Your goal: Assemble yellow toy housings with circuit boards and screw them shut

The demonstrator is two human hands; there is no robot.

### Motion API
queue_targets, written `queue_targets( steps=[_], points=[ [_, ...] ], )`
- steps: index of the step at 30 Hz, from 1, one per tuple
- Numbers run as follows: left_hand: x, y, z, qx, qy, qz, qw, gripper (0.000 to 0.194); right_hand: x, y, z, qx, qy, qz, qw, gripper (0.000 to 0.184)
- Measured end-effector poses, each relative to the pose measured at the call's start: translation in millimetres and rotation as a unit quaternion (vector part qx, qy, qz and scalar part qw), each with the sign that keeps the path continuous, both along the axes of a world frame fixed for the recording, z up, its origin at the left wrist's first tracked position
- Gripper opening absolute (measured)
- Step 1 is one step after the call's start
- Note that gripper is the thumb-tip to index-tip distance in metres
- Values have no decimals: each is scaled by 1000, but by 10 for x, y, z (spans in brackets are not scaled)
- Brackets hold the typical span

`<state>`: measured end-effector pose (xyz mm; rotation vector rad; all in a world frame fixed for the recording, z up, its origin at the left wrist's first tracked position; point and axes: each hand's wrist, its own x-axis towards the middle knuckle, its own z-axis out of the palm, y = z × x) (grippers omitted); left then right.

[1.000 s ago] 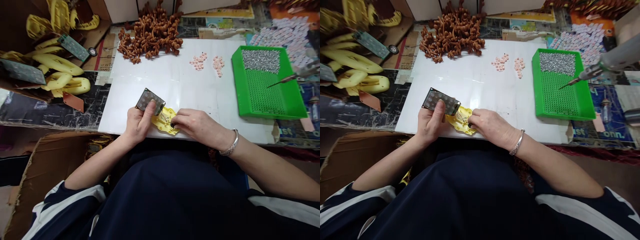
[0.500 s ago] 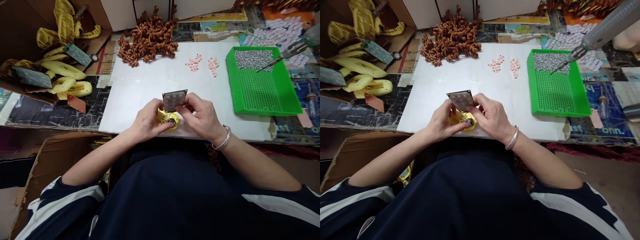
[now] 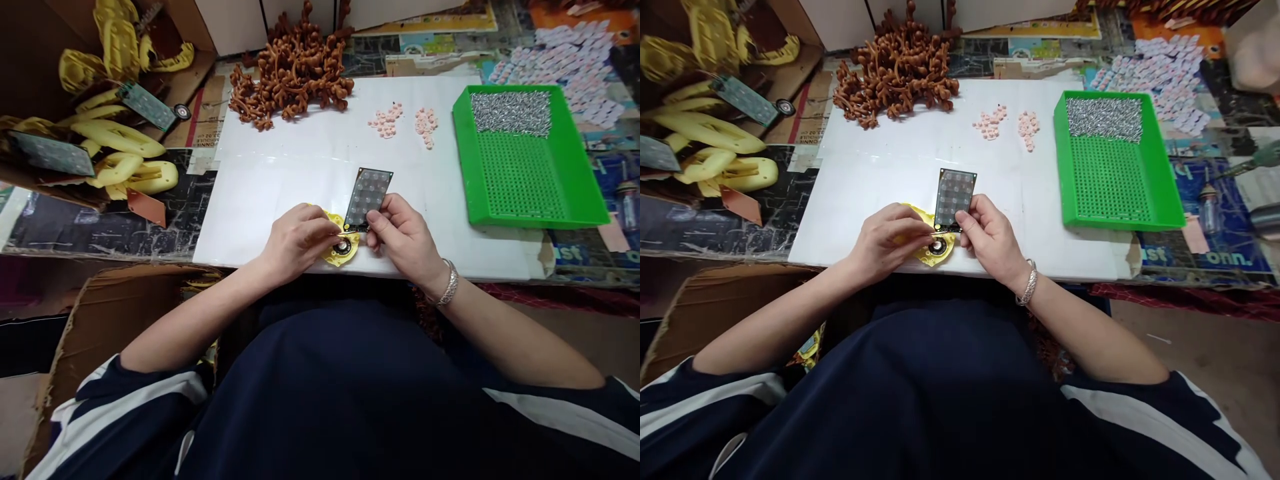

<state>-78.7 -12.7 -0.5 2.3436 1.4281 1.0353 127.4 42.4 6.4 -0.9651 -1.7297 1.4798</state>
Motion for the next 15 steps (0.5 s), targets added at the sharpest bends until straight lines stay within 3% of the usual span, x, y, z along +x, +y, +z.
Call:
queue_targets(
  steps=[5, 8, 10, 15],
  points=[
    [-97, -96, 25, 115, 109, -67, 985, 19, 28, -52, 40, 35, -4, 44, 998, 36],
    [-79, -128, 23, 128, 138, -58, 980, 21, 41, -91, 62, 103, -24, 84, 991, 20],
    [-38, -125, 8, 127, 121, -36, 984, 20, 48, -103, 67, 134, -45, 75, 987, 14],
    [110, -74, -43, 127, 96, 50, 986, 20, 54, -70, 49, 45, -44, 1, 998, 32]
  ],
)
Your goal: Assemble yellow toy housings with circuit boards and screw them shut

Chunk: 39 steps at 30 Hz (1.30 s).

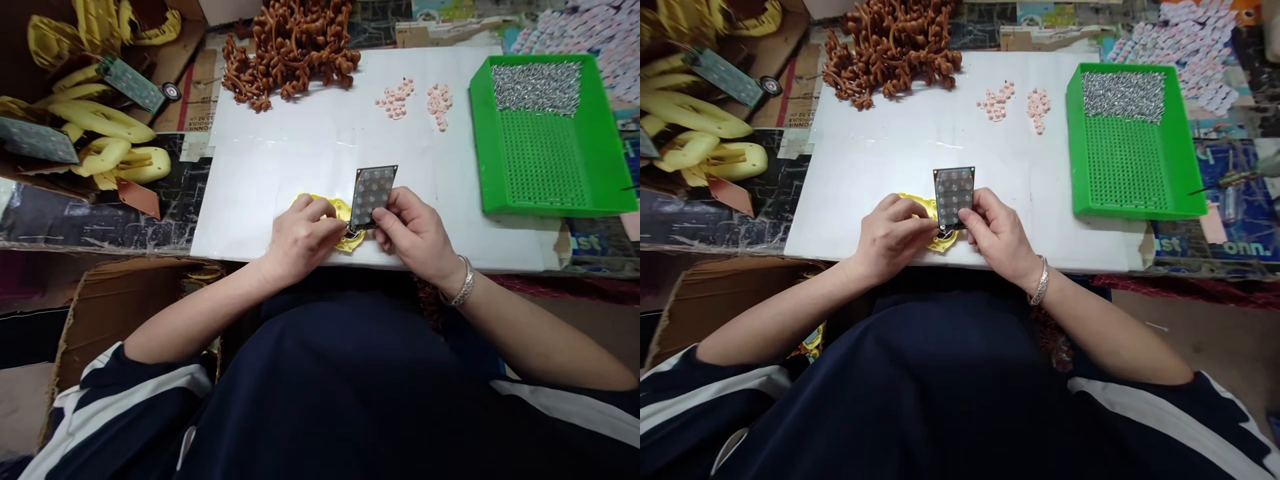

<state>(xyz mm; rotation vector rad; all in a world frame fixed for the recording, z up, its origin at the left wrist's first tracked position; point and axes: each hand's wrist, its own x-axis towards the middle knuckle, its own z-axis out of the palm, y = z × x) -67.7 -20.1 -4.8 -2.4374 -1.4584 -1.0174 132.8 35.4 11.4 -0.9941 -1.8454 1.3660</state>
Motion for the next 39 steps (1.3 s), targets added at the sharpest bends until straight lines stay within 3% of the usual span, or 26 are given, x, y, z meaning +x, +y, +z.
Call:
queue_targets(
  steps=[4, 9, 14, 21, 28, 34, 39],
  points=[
    [51, 14, -4, -11, 9, 38, 999, 23, -6, 52, 1, -44, 24, -2, 999, 41],
    [6, 3, 64, -80, 16, 32, 996, 25, -6, 118, -12, -97, 47, 5, 994, 42],
    [-14, 19, 115, -121, -1, 13, 993, 29, 2, 151, -54, -96, 57, 9, 994, 39],
    [2, 52, 68, -115, -41, 15, 992, 22, 11, 128, -56, -82, 70, 22, 994, 43],
    [-112, 58, 174, -184, -33, -78, 979, 19, 33, 64, -78, -10, 39, 27, 999, 42],
    [-156, 74, 225, -225, -60, -103, 967, 21, 48, 15, -56, 64, -8, 38, 997, 19],
    [-186, 116, 279, -278, -90, -127, 948, 16, 53, -9, -22, 181, -44, 59, 981, 3]
  ],
)
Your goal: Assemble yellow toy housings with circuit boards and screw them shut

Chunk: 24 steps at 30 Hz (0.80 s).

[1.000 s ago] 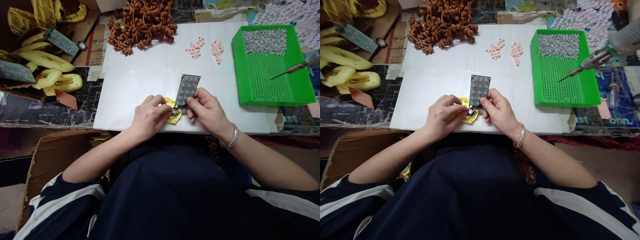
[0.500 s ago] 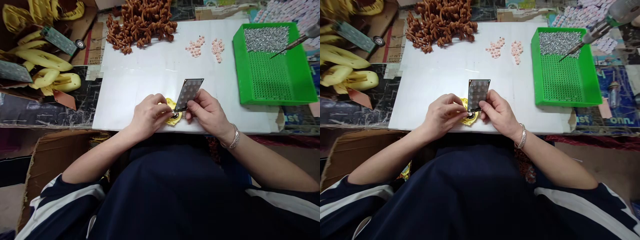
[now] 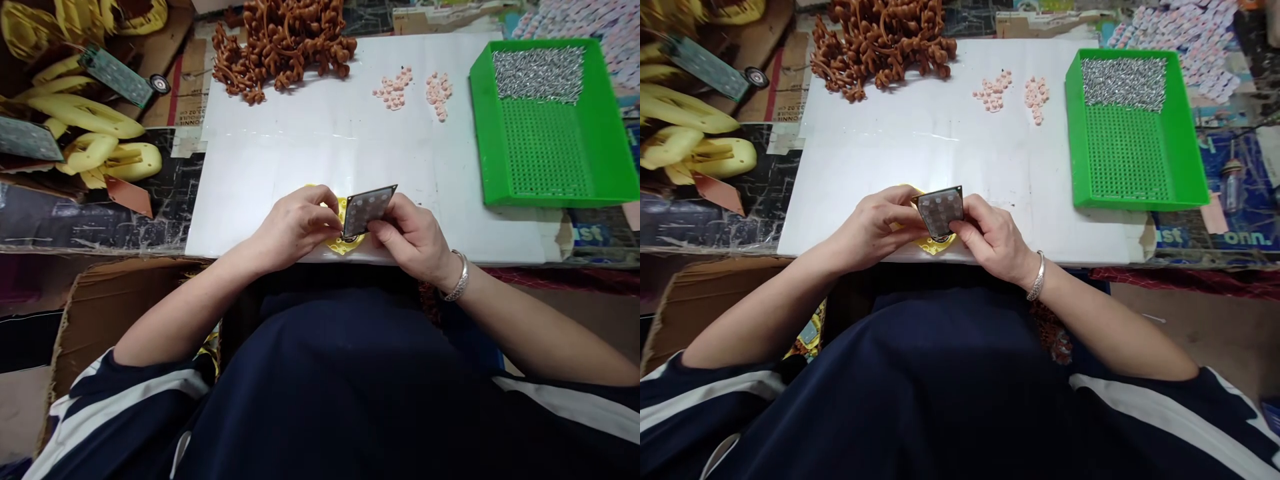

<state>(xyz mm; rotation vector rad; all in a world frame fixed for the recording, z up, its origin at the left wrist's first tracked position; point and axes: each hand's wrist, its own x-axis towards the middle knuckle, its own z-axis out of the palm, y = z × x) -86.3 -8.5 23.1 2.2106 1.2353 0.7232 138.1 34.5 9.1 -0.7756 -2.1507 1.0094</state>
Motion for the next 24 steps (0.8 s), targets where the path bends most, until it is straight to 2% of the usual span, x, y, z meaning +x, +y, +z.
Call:
queue_targets(
  steps=[4, 12, 21, 24],
  points=[
    [-16, 50, 67, -27, 15, -17, 999, 17, -5, -12, 6, 23, -25, -27, 999, 5],
    [-58, 92, 110, -20, 30, -59, 998, 14, -13, -31, 7, -11, -20, -39, 999, 10],
    [-48, 62, 66, -21, 12, -41, 999, 13, -11, -49, 8, -85, 17, -42, 995, 19],
    [-40, 59, 41, -23, 11, -24, 999, 14, -6, -46, 9, -70, 14, -43, 997, 19]
  ],
)
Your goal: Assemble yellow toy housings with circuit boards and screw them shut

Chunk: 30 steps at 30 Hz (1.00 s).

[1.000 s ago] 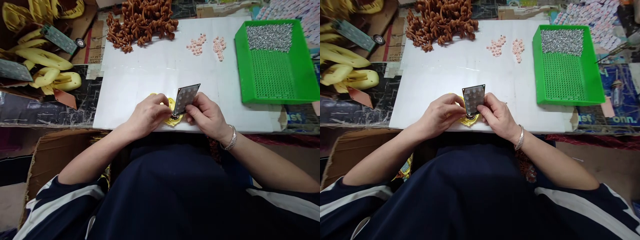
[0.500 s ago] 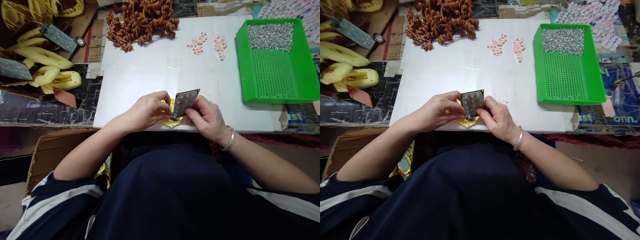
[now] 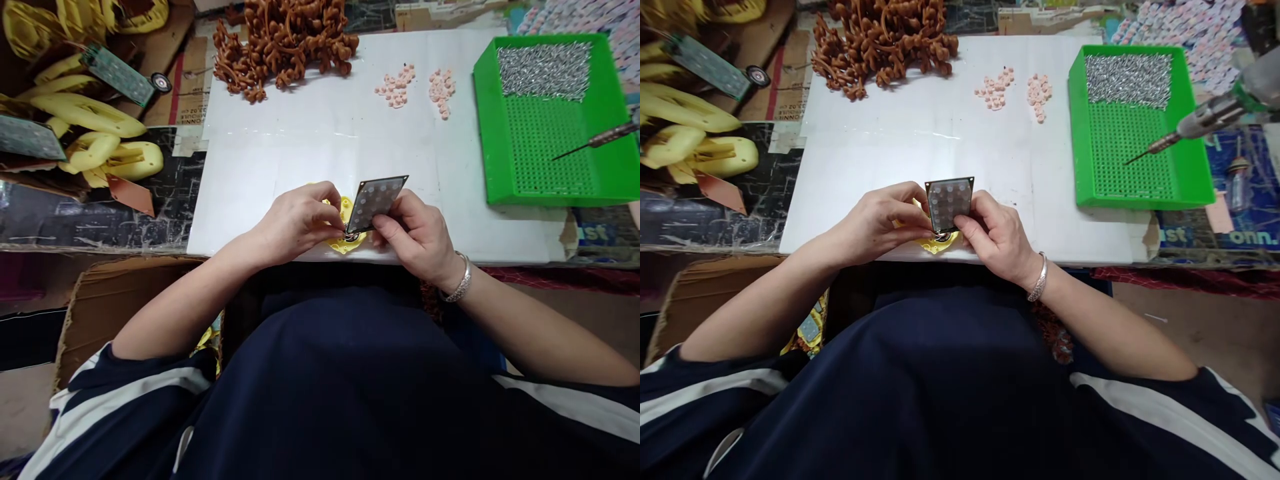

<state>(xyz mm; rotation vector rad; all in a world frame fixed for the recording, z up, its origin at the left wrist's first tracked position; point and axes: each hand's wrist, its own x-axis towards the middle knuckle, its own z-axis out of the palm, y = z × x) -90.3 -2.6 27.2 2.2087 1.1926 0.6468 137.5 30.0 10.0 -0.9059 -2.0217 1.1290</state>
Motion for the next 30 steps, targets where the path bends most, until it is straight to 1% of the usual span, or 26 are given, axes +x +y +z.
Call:
queue_targets(
  steps=[5, 8, 11, 14, 16, 17, 19, 21, 24, 26, 30],
  points=[
    [-5, 1, -15, 12, 0, -5, 1000, 15, 17, 13, 5, 43, 6, 41, 998, 3],
    [-16, -1, -17, 13, -4, -17, 1000, 16, 21, 17, 2, 82, -13, 74, 994, 2],
    [-36, -1, -29, 33, 1, -25, 999, 18, 12, 21, -4, 123, -37, 97, 987, 7],
    [-67, 3, -52, 67, 14, -52, 996, 21, -4, 25, 2, 116, -45, 91, 988, 7],
    [-76, -5, -75, 83, 17, -66, 994, 21, -13, 23, 10, 90, -42, 79, 992, 6],
    [-72, -15, -90, 89, 19, -62, 994, 21, -17, 21, 12, 73, -38, 70, 994, 6],
    [-40, -47, -126, 102, 30, -29, 994, 22, -25, 14, 11, 28, -27, 44, 998, 10],
    [15, -88, -167, 115, 52, 25, 992, 22, -31, 12, 2, -20, -11, 14, 1000, 17],
    [97, -137, -224, 131, 82, 97, 983, 22, -36, 39, -13, -55, 8, -13, 998, 25],
    [126, -151, -246, 139, 82, 113, 980, 20, -36, 76, -19, -50, 2, -10, 999, 28],
    [130, -153, -254, 135, 71, 106, 983, 18, -37, 155, -20, -21, -21, 11, 999, 27]
  ],
)
